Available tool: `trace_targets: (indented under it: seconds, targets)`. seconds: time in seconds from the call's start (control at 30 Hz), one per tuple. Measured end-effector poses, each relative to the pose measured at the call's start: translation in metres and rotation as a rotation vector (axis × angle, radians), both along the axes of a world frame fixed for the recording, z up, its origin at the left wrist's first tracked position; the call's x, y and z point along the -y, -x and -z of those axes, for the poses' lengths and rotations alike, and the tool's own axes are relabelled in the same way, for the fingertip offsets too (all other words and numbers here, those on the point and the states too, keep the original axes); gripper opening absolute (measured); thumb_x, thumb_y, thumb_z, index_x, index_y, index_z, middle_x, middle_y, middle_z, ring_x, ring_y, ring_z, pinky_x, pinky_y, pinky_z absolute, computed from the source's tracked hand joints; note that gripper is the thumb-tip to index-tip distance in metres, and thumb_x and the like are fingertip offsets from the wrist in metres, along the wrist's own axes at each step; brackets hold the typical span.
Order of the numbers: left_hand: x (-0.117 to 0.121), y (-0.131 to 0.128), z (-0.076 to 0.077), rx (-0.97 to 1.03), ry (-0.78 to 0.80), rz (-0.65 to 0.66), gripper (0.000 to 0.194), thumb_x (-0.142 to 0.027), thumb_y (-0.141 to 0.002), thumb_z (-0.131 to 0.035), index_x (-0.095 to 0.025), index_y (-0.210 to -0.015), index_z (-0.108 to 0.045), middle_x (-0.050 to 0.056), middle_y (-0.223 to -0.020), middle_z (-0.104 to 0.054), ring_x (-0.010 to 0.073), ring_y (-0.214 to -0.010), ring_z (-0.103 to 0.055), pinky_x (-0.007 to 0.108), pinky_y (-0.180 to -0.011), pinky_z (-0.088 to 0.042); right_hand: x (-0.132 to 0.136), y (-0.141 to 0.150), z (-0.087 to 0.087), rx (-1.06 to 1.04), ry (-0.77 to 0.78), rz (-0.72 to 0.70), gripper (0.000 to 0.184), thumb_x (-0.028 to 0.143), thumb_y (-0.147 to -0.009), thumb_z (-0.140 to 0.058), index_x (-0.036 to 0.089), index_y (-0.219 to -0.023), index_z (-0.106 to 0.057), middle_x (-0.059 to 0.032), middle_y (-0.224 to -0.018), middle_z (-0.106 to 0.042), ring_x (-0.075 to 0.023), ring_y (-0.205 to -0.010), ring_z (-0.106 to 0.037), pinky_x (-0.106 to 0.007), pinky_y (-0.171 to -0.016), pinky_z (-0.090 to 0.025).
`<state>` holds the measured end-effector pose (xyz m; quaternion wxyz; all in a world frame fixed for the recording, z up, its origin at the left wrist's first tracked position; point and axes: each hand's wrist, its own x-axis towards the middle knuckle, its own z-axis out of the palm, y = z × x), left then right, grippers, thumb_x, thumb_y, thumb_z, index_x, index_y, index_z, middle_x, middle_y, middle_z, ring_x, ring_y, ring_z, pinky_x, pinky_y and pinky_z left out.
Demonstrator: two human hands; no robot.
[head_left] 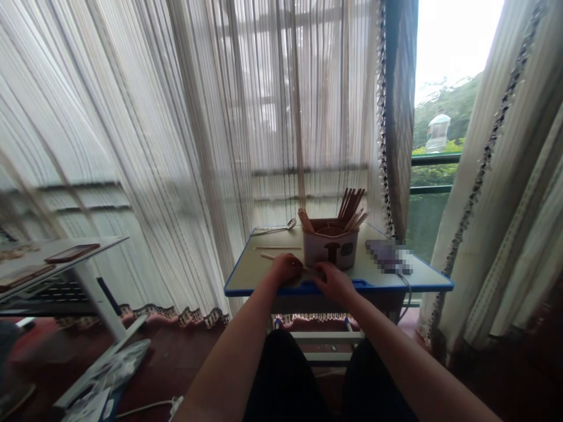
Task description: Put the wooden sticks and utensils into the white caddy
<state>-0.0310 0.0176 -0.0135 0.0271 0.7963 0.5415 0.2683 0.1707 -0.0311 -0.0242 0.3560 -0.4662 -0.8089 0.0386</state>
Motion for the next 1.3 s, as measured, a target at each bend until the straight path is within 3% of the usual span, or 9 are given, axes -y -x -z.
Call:
trace_targets:
  seconds: [0.23, 0.43, 0.57, 0.73, 0.87, 1.3]
  targets:
    - [0.001, 0.001, -0.001, 0.075, 0.074, 0.062, 0.021, -0.021, -0.074, -0.060, -0.021, -0.089, -0.074, 0.002, -0.088, -0.070, 0.0144, -0.080, -0.062, 0.023, -0.077, -0.048, -0.005, 0.017, -0.006, 0.101, -0.034, -0.018, 0.038, 0.033, -0.084, -0.051, 0.026, -0.121, -0.056, -0.0069, -0.117, -0.063, -0.0216, -0.096, -0.061, -0.031, -0.079, -0.044]
    - [0.004, 0.000, -0.003, 0.120, 0.110, 0.011, 0.025, -0.017, -0.076, -0.055, -0.020, -0.094, -0.073, 0.002, -0.090, -0.072, 0.0154, -0.086, -0.063, 0.025, -0.082, -0.047, -0.013, 0.024, -0.006, 0.076, 0.032, -0.048, 0.021, 0.026, -0.085, -0.049, 0.024, -0.093, -0.068, -0.0053, -0.095, -0.069, -0.0186, -0.087, -0.062, -0.027, -0.078, -0.043]
    - [0.010, -0.002, -0.006, -0.020, -0.037, -0.132, 0.029, -0.017, -0.075, -0.056, -0.025, -0.098, -0.071, 0.002, -0.103, -0.068, 0.0202, -0.103, -0.057, 0.033, -0.094, -0.041, -0.014, 0.017, -0.004, 0.025, 0.036, -0.024, 0.022, 0.017, -0.082, -0.048, 0.020, -0.094, -0.066, -0.0069, -0.095, -0.069, -0.0187, -0.088, -0.062, -0.028, -0.081, -0.043]
    - [0.018, -0.008, -0.007, -0.229, -0.039, -0.158, 0.028, -0.017, -0.077, -0.052, -0.027, -0.095, -0.070, 0.004, -0.101, -0.067, 0.0233, -0.101, -0.057, 0.038, -0.090, -0.037, -0.008, 0.006, 0.001, -0.114, -0.028, 0.084, 0.024, 0.014, -0.082, -0.044, 0.016, -0.095, -0.064, -0.0095, -0.097, -0.067, -0.0195, -0.092, -0.060, -0.030, -0.087, -0.042]
    - [0.021, -0.011, -0.010, -0.272, -0.041, -0.171, 0.027, -0.018, -0.075, -0.050, -0.026, -0.094, -0.068, 0.005, -0.095, -0.069, 0.0233, -0.096, -0.059, 0.038, -0.086, -0.037, -0.007, 0.002, 0.004, -0.214, -0.050, 0.116, 0.024, 0.014, -0.082, -0.044, 0.015, -0.097, -0.062, -0.0101, -0.099, -0.067, -0.0200, -0.093, -0.060, -0.031, -0.087, -0.043]
    - [0.029, -0.012, -0.016, -0.312, -0.091, -0.164, 0.025, -0.024, -0.073, -0.050, -0.022, -0.085, -0.072, 0.008, -0.089, -0.069, 0.0229, -0.090, -0.060, 0.034, -0.081, -0.040, 0.002, 0.004, 0.008, -0.152, -0.125, 0.081, 0.020, 0.020, -0.084, -0.043, 0.019, -0.088, -0.062, -0.0078, -0.090, -0.063, -0.0196, -0.085, -0.058, -0.031, -0.081, -0.044]
